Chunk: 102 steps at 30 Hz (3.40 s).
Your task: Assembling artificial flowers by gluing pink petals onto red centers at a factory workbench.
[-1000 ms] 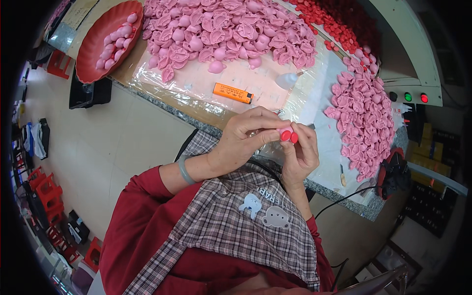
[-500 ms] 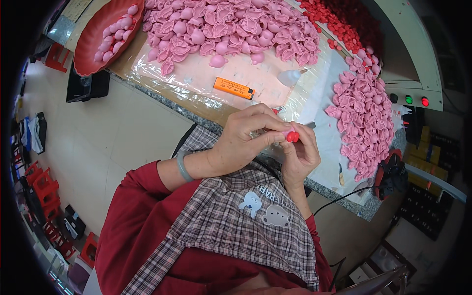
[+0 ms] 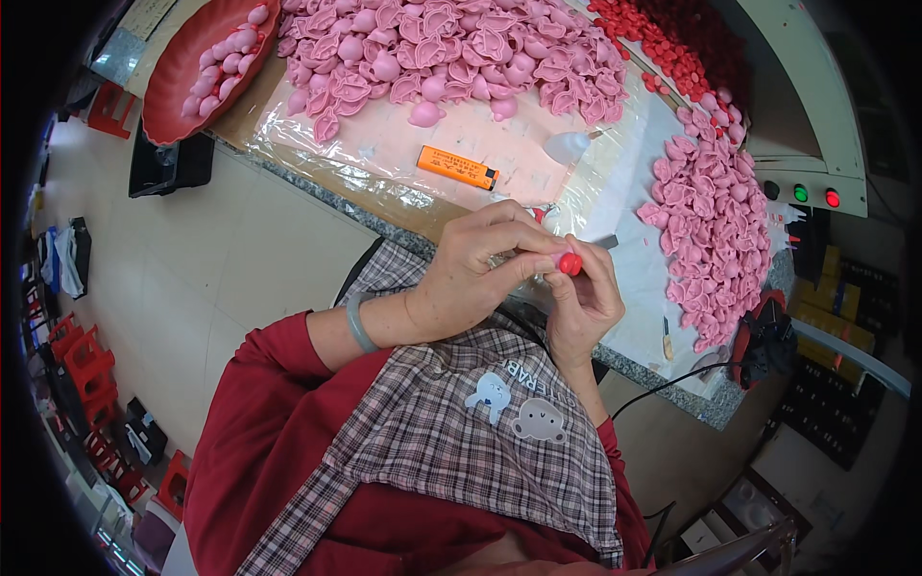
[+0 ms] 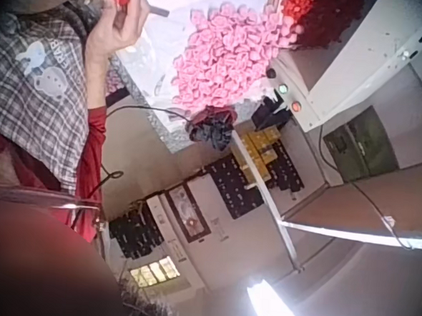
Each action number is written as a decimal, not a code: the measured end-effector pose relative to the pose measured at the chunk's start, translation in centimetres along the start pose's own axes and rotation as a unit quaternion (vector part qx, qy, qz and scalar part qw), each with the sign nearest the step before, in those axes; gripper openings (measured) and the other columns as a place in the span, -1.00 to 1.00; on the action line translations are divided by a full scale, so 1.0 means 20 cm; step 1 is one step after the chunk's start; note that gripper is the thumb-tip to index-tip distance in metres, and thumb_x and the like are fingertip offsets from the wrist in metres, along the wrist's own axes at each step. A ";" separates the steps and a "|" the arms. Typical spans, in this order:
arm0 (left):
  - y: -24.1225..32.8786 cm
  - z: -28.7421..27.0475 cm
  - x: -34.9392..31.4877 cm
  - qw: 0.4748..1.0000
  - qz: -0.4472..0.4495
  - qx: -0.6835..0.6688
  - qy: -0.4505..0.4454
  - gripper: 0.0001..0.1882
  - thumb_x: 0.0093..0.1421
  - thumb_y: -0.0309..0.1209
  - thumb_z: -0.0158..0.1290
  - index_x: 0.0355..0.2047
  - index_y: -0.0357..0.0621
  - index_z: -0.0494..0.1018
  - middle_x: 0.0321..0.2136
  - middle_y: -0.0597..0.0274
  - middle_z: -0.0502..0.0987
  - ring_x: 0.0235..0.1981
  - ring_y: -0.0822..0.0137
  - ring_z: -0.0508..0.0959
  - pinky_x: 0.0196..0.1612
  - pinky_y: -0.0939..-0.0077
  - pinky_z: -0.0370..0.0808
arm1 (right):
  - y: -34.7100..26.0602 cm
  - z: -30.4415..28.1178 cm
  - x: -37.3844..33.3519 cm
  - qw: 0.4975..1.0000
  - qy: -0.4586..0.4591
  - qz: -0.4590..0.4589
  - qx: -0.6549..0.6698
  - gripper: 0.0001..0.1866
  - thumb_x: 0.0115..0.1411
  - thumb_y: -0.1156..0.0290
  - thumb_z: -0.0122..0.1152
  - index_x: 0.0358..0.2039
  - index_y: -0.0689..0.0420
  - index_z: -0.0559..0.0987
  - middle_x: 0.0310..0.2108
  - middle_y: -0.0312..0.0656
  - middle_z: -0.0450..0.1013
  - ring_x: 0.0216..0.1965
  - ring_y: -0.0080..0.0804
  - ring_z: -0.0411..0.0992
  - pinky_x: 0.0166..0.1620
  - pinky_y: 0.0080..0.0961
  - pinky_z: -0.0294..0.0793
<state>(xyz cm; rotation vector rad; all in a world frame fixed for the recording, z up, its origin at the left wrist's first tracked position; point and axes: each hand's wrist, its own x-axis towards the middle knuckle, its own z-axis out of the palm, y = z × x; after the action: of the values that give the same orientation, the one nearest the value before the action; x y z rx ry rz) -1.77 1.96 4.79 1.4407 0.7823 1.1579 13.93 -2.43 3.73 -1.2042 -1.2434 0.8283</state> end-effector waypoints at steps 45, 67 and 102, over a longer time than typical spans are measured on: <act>-0.04 -0.01 -0.01 0.939 -0.207 -0.274 0.001 -0.82 0.22 -0.50 0.08 -0.16 -0.24 0.49 -0.21 0.20 0.51 -0.18 0.44 0.52 -0.15 0.55 0.51 | -0.12 0.00 0.06 0.995 -0.028 0.011 -0.096 -0.63 0.00 0.59 0.37 -0.12 0.31 0.57 -0.28 -0.19 0.44 -0.23 -0.48 0.42 -0.13 -0.60 0.42; -0.10 0.03 -0.03 0.736 -0.323 -0.595 -0.033 -0.77 0.30 -0.42 -0.03 -0.06 -0.15 0.45 -0.09 0.21 0.50 -0.04 0.38 0.49 0.05 0.50 0.45 | -0.17 0.01 0.11 0.951 0.001 -0.165 -0.263 -0.55 -0.26 0.48 0.50 -0.26 0.26 0.61 -0.56 -0.25 0.32 -0.56 -0.45 0.32 -0.55 -0.55 0.29; 0.00 -0.16 -0.01 0.932 -0.219 -0.285 -0.046 -0.59 0.12 -0.41 0.18 -0.04 -0.33 0.43 -0.19 0.03 0.54 -0.19 0.27 0.57 -0.05 0.40 0.52 | 0.01 0.00 0.25 0.913 -0.130 -0.237 -0.304 -0.57 -0.10 0.65 0.27 -0.12 0.17 0.58 -0.24 -0.11 0.48 -0.32 -0.25 0.48 -0.19 -0.43 0.50</act>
<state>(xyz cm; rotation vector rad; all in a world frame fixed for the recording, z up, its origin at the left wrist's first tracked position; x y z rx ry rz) -4.83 2.74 4.53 0.7765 0.5925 0.8628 14.94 2.31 4.81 -1.2044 -2.0117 0.2358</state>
